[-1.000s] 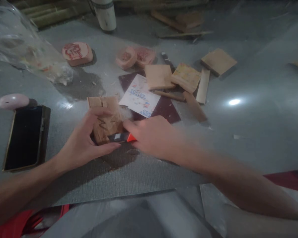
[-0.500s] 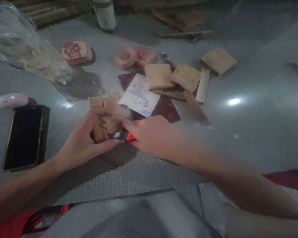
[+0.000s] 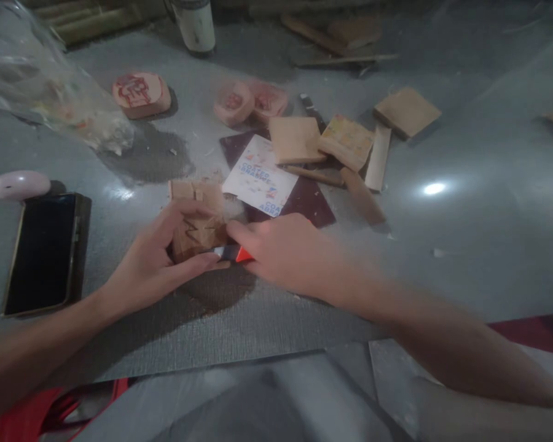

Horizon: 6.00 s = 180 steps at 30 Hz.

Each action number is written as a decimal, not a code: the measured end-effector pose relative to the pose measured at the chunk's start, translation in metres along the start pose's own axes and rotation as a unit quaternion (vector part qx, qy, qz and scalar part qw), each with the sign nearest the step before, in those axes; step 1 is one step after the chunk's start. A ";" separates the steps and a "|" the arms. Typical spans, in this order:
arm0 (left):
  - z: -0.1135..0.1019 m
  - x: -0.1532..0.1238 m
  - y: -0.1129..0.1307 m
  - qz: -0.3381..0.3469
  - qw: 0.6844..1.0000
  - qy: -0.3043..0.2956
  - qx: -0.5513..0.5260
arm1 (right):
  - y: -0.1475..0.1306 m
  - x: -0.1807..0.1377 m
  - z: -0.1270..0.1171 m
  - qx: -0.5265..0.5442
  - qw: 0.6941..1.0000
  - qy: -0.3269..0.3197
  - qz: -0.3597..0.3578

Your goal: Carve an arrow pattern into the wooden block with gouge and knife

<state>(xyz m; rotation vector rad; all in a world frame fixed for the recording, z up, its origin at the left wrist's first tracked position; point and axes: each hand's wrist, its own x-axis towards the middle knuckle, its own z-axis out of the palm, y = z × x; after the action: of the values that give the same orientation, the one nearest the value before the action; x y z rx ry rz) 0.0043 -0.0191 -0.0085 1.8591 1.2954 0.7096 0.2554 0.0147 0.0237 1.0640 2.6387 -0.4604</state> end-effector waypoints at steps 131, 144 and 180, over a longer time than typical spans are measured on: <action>0.001 -0.002 -0.007 0.041 0.997 0.061 0.037 | 0.001 0.000 0.001 -0.017 0.999 0.024 0.029; 0.001 0.000 -0.001 -0.001 0.999 0.050 0.021 | 0.001 -0.002 0.001 -0.053 0.998 0.012 0.034; 0.001 0.001 0.006 -0.023 0.998 0.053 -0.014 | 0.001 -0.003 0.004 -0.059 0.998 0.035 0.016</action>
<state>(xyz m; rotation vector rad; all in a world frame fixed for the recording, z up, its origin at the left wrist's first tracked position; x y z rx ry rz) 0.0084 -0.0201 -0.0035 1.7837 1.3843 0.8063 0.2591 0.0118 0.0206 1.1031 2.6672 -0.2627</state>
